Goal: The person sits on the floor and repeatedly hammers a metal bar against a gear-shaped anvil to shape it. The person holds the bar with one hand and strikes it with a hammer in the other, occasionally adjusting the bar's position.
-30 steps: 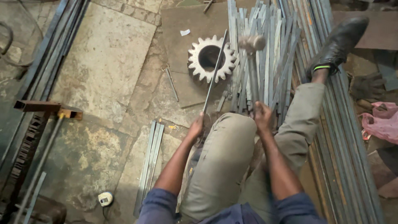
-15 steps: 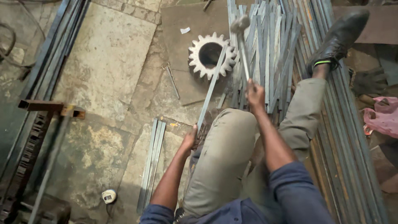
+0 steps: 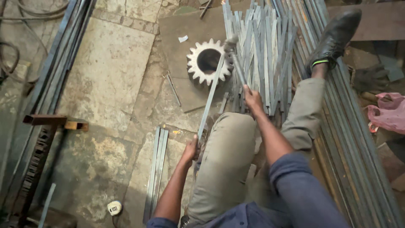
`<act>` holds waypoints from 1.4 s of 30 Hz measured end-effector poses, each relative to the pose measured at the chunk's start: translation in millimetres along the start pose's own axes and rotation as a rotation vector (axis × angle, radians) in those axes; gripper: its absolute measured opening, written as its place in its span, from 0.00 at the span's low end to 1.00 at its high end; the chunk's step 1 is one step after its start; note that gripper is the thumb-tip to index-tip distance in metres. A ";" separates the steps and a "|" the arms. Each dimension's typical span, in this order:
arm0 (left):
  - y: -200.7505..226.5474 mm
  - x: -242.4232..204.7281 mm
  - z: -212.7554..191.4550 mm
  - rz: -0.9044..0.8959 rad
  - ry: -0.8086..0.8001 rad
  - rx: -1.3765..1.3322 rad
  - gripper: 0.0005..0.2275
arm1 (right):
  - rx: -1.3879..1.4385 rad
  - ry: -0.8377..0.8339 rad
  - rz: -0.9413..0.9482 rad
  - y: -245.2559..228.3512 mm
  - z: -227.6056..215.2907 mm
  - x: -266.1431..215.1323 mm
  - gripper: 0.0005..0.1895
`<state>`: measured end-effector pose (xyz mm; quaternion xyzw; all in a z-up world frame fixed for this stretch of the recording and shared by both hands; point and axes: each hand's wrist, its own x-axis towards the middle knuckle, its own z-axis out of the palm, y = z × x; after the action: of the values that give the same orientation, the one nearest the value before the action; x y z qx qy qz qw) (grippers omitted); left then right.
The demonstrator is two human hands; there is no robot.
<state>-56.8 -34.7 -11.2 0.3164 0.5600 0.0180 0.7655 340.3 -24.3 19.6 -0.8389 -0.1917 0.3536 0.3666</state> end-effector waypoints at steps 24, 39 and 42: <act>312.1 19.8 165.5 0.335 -0.638 -0.590 0.23 | -0.129 -0.004 -0.086 39.5 -6.8 -86.1 0.32; 313.6 37.9 171.3 0.335 -0.591 -0.577 0.25 | 0.101 -0.059 -0.120 47.6 -9.1 -88.4 0.31; 280.5 78.1 144.1 0.147 -0.388 -0.511 0.22 | 0.166 -0.061 -0.157 65.7 -17.9 -92.4 0.33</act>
<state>189.1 152.4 89.1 0.1511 0.3569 0.1526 0.9091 295.0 -129.8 20.7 -0.7768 -0.2379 0.3641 0.4555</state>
